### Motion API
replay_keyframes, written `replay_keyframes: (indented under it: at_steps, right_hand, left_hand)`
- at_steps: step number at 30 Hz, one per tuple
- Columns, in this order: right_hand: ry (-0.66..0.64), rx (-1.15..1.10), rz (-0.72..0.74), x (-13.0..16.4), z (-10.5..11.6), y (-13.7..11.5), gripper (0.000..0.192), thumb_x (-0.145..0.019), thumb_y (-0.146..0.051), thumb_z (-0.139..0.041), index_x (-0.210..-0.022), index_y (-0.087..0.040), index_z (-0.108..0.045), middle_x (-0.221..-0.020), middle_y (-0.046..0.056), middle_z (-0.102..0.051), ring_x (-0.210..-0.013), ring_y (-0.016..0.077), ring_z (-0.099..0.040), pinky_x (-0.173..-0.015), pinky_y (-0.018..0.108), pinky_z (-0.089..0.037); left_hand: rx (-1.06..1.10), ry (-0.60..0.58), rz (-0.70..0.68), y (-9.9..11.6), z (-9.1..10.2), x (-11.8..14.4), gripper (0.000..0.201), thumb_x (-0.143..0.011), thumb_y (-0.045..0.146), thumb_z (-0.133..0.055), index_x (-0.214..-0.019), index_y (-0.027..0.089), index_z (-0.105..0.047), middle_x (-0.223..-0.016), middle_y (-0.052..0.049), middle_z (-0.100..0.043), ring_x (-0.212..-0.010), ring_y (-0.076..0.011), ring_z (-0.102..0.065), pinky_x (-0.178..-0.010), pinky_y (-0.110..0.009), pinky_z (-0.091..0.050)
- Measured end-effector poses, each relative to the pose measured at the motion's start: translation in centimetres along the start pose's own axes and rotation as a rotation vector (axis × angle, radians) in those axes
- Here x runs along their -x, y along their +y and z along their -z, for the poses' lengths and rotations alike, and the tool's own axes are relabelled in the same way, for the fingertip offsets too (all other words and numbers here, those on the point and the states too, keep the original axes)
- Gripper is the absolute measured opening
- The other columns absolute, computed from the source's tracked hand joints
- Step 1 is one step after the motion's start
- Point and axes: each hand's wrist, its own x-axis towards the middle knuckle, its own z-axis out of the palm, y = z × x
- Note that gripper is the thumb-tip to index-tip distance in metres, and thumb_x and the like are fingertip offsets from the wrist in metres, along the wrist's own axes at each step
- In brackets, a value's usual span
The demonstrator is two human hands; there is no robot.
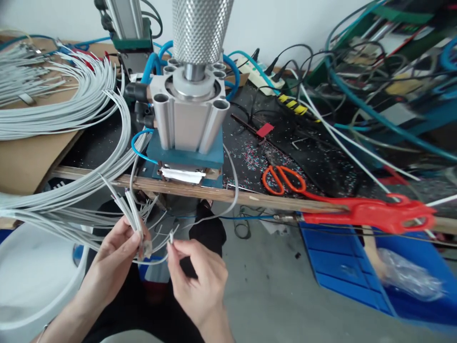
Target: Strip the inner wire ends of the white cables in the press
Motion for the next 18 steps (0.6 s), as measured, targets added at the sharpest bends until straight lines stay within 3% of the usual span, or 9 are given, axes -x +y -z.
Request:
replay_keyframes:
  at_steps: [12, 18]
  right_hand:
    - [0.010, -0.048, -0.051, -0.1, -0.6, -1.1, 0.016, -0.085, -0.009, -0.072, -0.088, -0.023, -0.065, -0.062, -0.007, -0.071, -0.039, 0.0095, -0.060, -0.053, 0.023, -0.057]
    - [0.006, -0.084, -0.036, -0.2, -0.5, -1.4, 0.018, -0.083, -0.007, -0.072, -0.086, -0.023, -0.065, -0.062, -0.006, -0.071, -0.045, 0.0119, -0.066, -0.051, 0.023, -0.055]
  left_hand:
    - [-0.024, 0.050, 0.017, 0.3, -0.4, 0.2, 0.021, -0.090, 0.035, -0.078, -0.087, 0.019, -0.066, -0.073, 0.002, -0.059, -0.064, -0.0101, -0.046, -0.061, -0.021, -0.038]
    - [-0.015, 0.065, 0.026, 0.4, -0.5, 0.2, 0.022, -0.088, 0.036, -0.081, -0.086, 0.019, -0.066, -0.072, 0.002, -0.059, -0.064, -0.0107, -0.046, -0.062, -0.021, -0.039]
